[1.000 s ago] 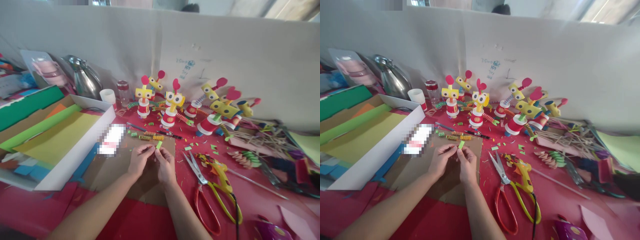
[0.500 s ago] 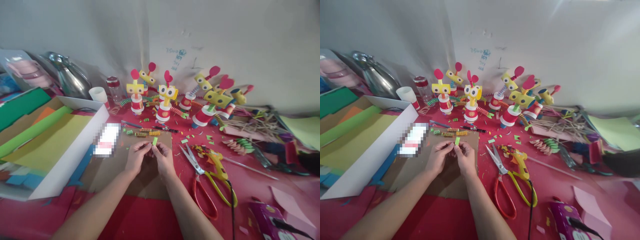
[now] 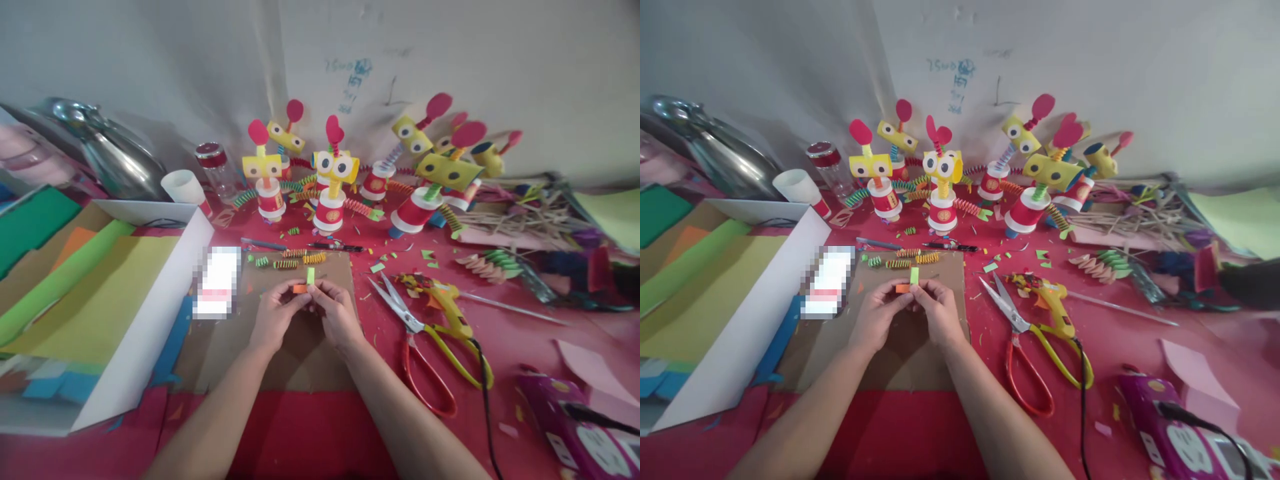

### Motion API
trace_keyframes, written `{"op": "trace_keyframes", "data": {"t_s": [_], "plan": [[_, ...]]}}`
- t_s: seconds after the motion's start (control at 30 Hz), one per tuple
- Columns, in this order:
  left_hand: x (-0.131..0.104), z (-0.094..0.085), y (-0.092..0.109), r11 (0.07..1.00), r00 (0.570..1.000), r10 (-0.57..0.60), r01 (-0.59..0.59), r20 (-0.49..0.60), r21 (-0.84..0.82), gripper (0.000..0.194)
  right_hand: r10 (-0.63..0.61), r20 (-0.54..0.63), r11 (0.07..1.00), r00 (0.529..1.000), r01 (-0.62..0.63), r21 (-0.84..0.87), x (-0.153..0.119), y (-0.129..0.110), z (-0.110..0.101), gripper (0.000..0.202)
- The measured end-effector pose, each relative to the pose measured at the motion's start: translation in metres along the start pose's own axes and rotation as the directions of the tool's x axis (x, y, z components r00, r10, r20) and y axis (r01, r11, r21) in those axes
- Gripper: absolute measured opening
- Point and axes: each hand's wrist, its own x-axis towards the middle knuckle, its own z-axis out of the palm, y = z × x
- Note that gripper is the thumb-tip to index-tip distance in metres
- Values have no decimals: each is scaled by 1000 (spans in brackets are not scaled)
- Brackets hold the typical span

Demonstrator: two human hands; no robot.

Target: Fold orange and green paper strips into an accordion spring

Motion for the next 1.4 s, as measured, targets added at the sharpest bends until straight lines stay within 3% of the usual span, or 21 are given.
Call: {"op": "trace_keyframes", "data": {"t_s": [0.23,0.43,0.63,0.9,1.4], "plan": [[1,2,-2,994,998,67,-68,7,87,24,-5,19,996,1000,3,87,0,-2,0,17],[11,1,-4,941,968,252,-240,-22,238,13,-31,-15,991,999,33,133,4,-3,3,20],[17,-5,-8,902,958,286,-274,13,334,22,4,-7,984,1000,-2,180,7,0,2,19],[18,-13,3,701,870,461,-477,175,530,10,64,2,973,998,-63,224,7,0,4,16],[18,-14,3,549,809,547,-540,215,638,16,64,24,975,998,-68,214,9,2,5,19]]}}
